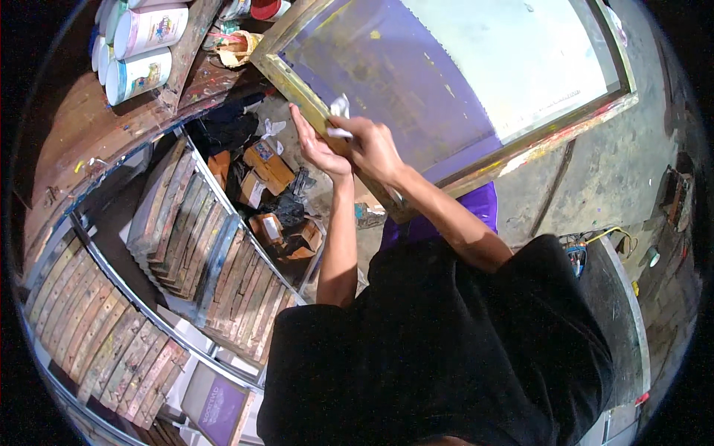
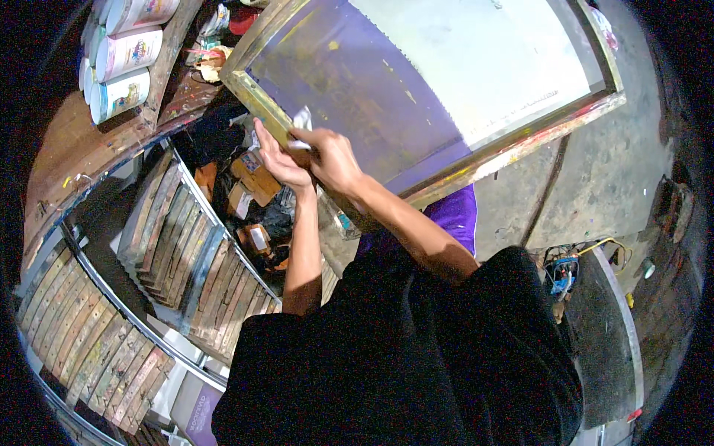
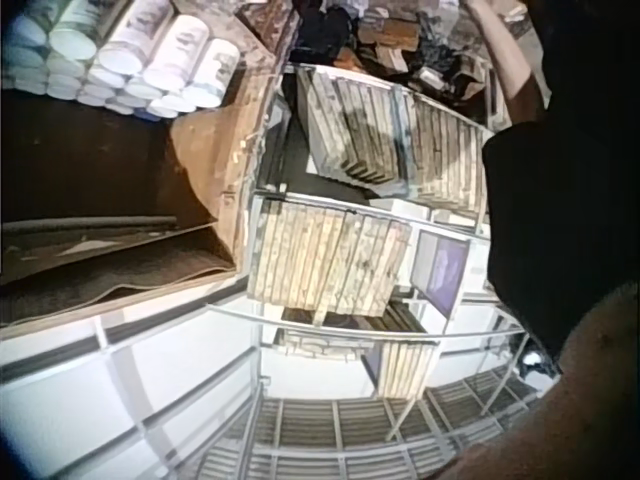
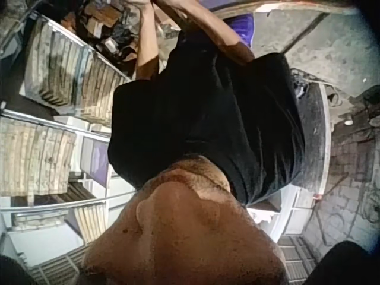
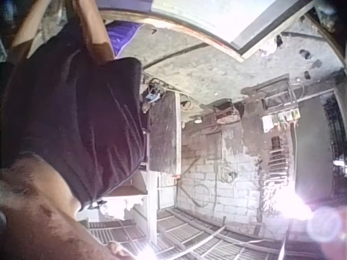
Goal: Cleaning a screen printing frame with liquid and a rag, then applying tape to the edges.
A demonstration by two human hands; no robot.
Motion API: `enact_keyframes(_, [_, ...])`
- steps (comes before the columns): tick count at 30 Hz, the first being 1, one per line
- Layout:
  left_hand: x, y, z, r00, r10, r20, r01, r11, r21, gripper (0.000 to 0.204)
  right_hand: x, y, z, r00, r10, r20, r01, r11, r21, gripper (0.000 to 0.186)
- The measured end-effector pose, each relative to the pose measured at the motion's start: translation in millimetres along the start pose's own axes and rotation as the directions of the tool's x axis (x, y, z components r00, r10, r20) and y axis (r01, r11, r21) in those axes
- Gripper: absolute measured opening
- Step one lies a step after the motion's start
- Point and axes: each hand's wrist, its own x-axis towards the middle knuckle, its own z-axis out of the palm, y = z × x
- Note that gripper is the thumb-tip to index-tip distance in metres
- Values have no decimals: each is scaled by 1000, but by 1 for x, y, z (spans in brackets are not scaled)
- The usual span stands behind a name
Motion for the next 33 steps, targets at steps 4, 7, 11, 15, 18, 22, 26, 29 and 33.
enact_keyframes(4, [0,-2,5,1000,21,-23,-21,1000,9,72,14,0,12,997,51,-50,-49,998,39,49])
enact_keyframes(7, [-1,3,13,999,19,-31,-18,999,45,71,38,-5,6,994,80,-69,-78,997,28,50])
enact_keyframes(11, [1,0,4,999,34,-33,-30,994,108,71,20,3,3,994,111,-13,-110,994,6,54])
enact_keyframes(15, [-3,1,8,998,51,-30,-48,995,89,71,10,7,-2,993,119,9,-119,993,-4,62])
enact_keyframes(18, [-2,5,13,999,42,-28,-39,995,92,70,33,3,1,998,44,-53,-45,999,-12,67])
enact_keyframes(22, [4,-5,0,999,44,-22,-43,998,48,70,20,4,1,997,81,17,-81,996,-38,73])
enact_keyframes(26, [0,-1,6,997,75,37,-80,985,155,69,13,-1,-9,999,14,-30,-14,1000,-11,77])
enact_keyframes(29, [-1,6,11,998,44,-49,-37,990,140,70,50,-4,-6,990,120,75,-119,993,-23,78])
enact_keyframes(33, [-2,1,4,999,31,-33,-31,1000,-3,70,-1,9,-6,999,-31,-7,31,999,-36,80])
